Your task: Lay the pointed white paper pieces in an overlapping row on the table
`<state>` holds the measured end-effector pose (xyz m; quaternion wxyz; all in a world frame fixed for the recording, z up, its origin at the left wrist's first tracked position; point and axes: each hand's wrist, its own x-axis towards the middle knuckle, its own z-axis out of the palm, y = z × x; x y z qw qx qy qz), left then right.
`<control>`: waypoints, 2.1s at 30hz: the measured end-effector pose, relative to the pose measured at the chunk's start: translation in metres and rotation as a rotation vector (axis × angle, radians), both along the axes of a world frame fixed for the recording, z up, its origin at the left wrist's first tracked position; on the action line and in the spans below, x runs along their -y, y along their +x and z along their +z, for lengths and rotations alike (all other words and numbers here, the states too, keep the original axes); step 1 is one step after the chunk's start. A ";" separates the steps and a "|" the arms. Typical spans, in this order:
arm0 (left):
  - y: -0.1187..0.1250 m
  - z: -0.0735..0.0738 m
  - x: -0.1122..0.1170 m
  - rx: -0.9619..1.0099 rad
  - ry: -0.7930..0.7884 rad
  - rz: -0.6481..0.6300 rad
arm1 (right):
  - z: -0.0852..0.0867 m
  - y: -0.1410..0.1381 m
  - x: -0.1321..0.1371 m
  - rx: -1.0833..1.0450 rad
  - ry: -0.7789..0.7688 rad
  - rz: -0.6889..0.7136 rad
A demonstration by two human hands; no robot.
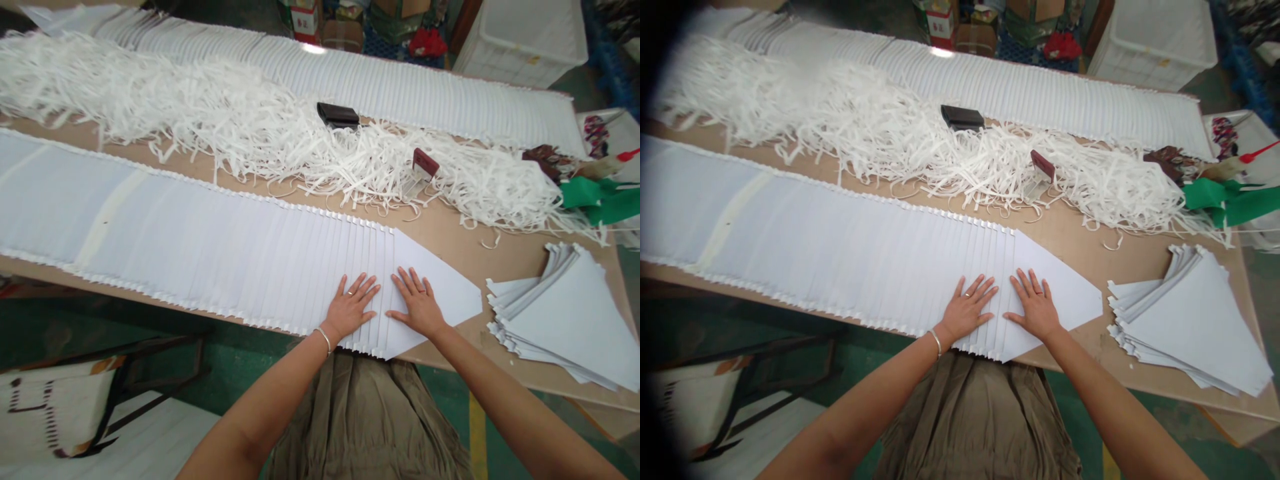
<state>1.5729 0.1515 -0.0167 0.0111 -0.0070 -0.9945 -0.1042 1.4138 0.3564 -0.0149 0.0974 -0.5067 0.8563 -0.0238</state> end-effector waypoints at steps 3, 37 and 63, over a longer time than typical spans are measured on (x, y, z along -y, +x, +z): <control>-0.002 -0.002 -0.001 0.001 -0.003 -0.004 | -0.003 -0.001 0.000 0.001 0.000 0.008; 0.028 -0.005 0.062 0.023 0.057 0.181 | 0.008 -0.004 0.007 -0.037 -0.022 -0.145; -0.296 0.039 -0.288 0.083 0.532 -0.079 | 0.030 -0.274 -0.499 -0.021 -0.013 -1.080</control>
